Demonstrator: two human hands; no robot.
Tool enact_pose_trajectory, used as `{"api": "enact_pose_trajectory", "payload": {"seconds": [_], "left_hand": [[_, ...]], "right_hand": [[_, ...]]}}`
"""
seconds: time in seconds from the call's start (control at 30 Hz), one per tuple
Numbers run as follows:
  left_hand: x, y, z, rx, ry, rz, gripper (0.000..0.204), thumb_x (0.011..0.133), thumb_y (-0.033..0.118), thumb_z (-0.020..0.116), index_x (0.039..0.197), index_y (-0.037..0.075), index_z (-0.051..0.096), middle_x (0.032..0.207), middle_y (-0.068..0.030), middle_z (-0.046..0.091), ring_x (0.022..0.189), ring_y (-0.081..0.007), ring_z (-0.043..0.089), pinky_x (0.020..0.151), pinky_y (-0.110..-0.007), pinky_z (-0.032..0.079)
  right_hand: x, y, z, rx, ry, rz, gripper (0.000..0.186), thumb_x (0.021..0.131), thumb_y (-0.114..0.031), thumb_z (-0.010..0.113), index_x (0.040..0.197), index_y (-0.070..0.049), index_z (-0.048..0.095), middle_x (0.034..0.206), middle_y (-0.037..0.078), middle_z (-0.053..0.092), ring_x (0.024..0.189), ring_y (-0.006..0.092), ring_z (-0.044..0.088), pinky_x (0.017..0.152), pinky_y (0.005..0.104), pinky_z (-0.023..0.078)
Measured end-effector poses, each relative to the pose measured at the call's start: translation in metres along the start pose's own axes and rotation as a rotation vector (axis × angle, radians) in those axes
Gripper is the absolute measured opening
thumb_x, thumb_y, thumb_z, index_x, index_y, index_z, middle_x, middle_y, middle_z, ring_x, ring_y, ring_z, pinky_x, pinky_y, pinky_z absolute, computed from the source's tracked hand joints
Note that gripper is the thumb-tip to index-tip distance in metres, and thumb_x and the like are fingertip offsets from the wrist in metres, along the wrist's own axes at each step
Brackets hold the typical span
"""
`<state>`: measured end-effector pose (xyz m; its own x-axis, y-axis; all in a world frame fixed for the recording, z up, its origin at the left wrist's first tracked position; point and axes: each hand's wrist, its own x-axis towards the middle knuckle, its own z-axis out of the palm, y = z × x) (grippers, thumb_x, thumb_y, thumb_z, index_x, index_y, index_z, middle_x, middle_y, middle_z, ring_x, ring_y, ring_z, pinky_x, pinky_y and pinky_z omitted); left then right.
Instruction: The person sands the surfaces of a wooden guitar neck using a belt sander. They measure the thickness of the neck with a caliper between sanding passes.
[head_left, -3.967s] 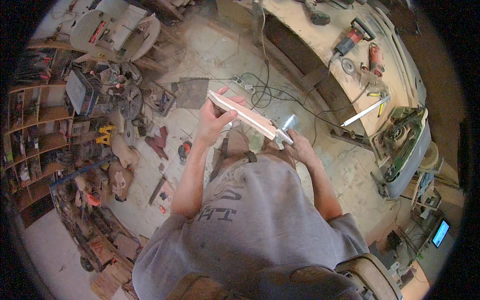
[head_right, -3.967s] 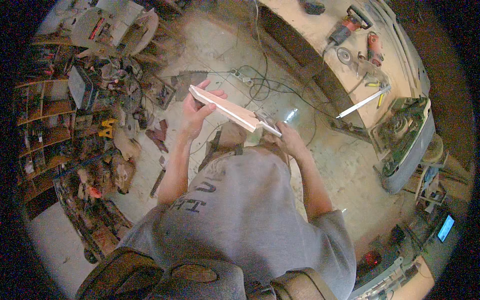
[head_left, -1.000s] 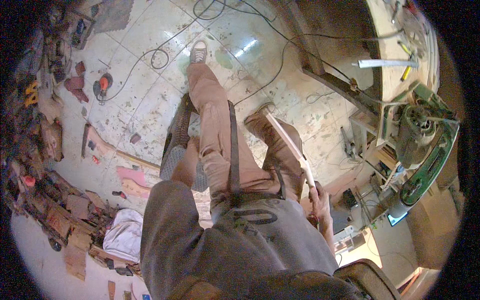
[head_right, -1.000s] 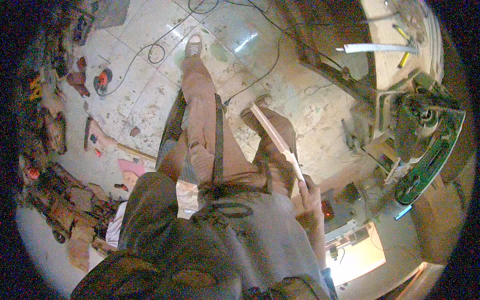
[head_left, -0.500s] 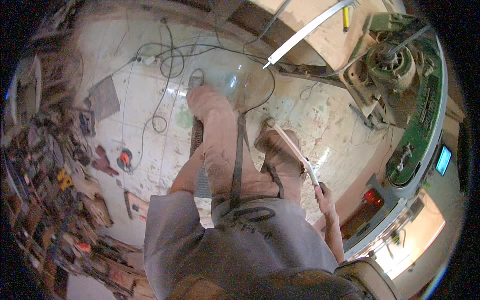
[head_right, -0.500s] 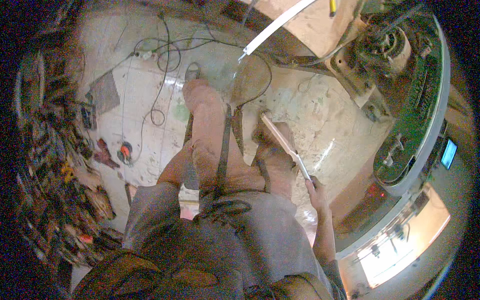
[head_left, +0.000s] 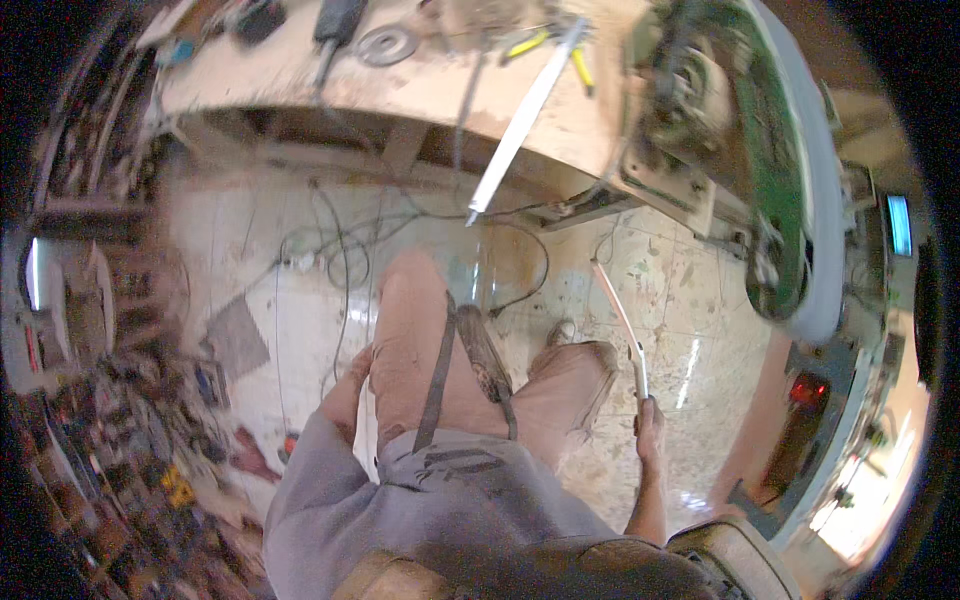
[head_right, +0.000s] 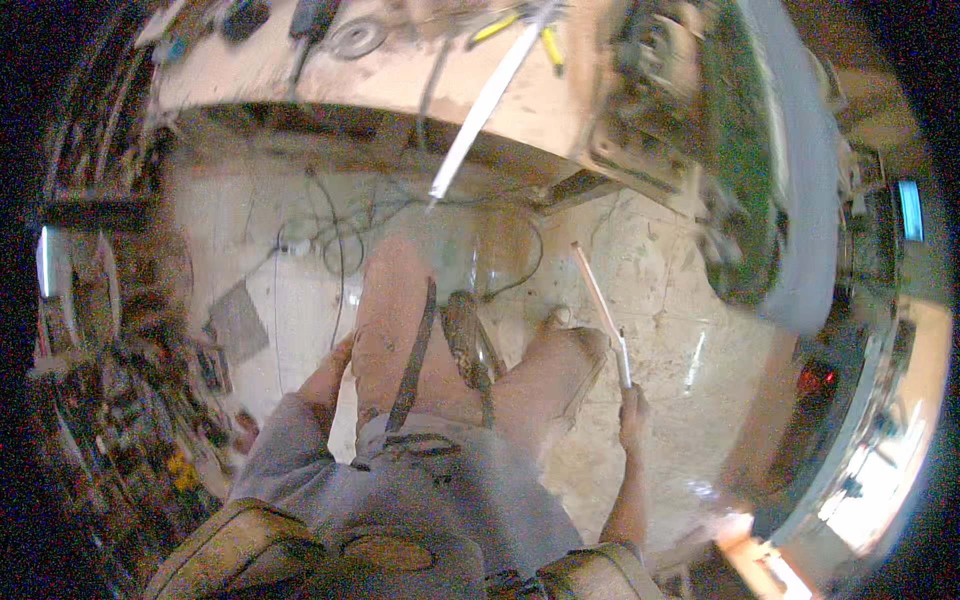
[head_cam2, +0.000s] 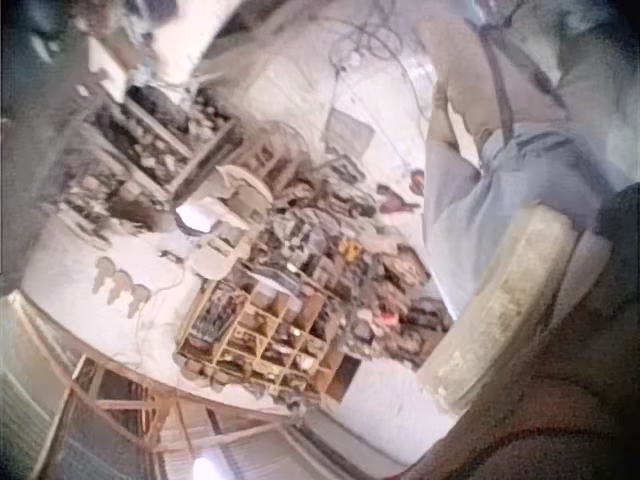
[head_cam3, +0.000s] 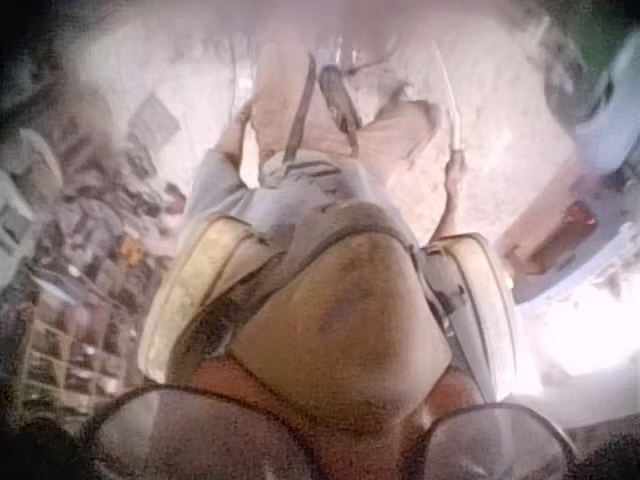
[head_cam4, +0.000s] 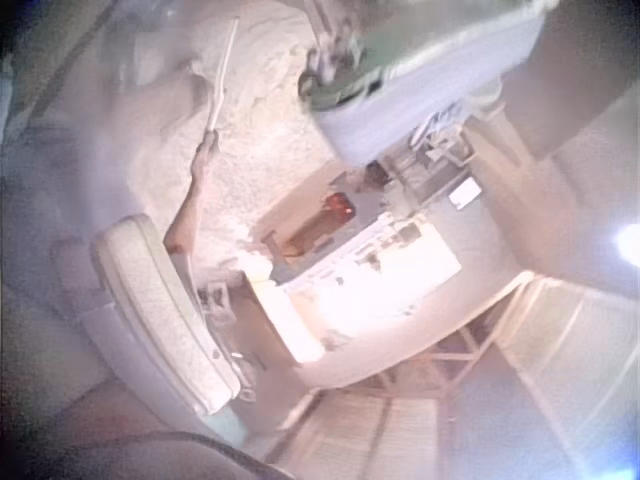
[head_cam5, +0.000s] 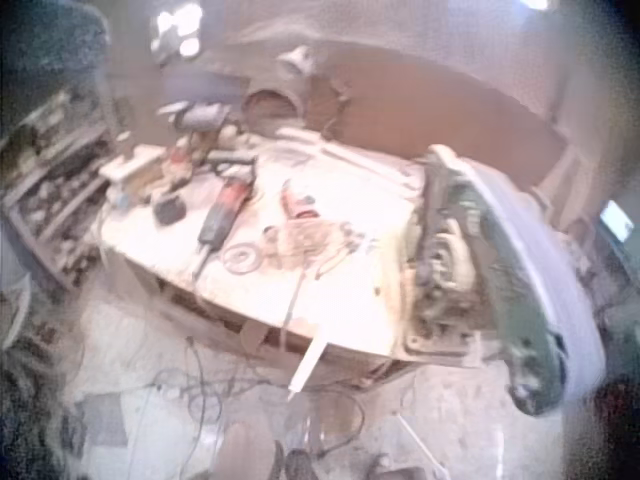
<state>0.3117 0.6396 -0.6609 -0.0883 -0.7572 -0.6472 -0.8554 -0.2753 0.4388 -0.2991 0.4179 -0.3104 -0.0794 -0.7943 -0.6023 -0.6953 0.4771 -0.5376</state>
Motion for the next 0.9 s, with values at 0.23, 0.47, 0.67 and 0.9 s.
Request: {"api": "enact_pose_trajectory", "payload": {"seconds": [0.23,0.47,0.67,0.9], "left_hand": [[0.037,0.074,-0.191,-0.439,0.806,-0.224,0.039,0.095,0.032,0.065,0.117,0.001,0.072,0.105,-0.0168,0.075,0.100,-0.0302,0.071,0.091,-0.044,0.054],[-0.042,0.373,-0.261,-0.600,0.675,0.532,0.029,0.094,0.023,0.066,0.115,0.004,0.071,0.114,-0.0145,0.073,0.106,-0.0275,0.070,0.091,-0.037,0.054],[-0.105,0.477,-0.190,-0.634,0.580,1.194,0.065,0.082,0.030,0.080,0.136,0.004,0.055,0.128,-0.0192,0.062,0.120,-0.0366,0.061,0.102,-0.044,0.050],[-0.101,0.540,-0.244,-0.563,0.840,1.210,0.069,0.072,0.029,0.087,0.129,0.004,0.057,0.118,-0.0200,0.064,0.109,-0.0379,0.063,0.098,-0.046,0.051]], "right_hand": [[-0.031,0.082,-0.013,-0.034,0.657,-0.046,0.055,0.101,-0.042,0.061,0.131,0.003,0.061,0.118,0.023,0.067,0.104,0.0313,0.066,0.088,0.0408,0.050],[-0.122,0.019,-0.113,0.081,1.463,-0.351,0.042,0.100,-0.035,0.067,0.111,0.005,0.064,0.105,0.018,0.068,0.093,0.0276,0.066,0.081,0.0405,0.054],[-0.172,-0.115,-0.099,0.490,1.346,-1.126,0.053,0.097,-0.047,0.068,0.110,0.001,0.051,0.087,0.018,0.066,0.072,0.0244,0.066,0.062,0.0372,0.058],[-0.117,-0.198,-0.036,0.603,1.177,-1.149,0.064,0.099,-0.065,0.047,0.108,-0.001,0.054,0.083,0.013,0.063,0.073,0.0213,0.064,0.063,0.0351,0.055]]}}
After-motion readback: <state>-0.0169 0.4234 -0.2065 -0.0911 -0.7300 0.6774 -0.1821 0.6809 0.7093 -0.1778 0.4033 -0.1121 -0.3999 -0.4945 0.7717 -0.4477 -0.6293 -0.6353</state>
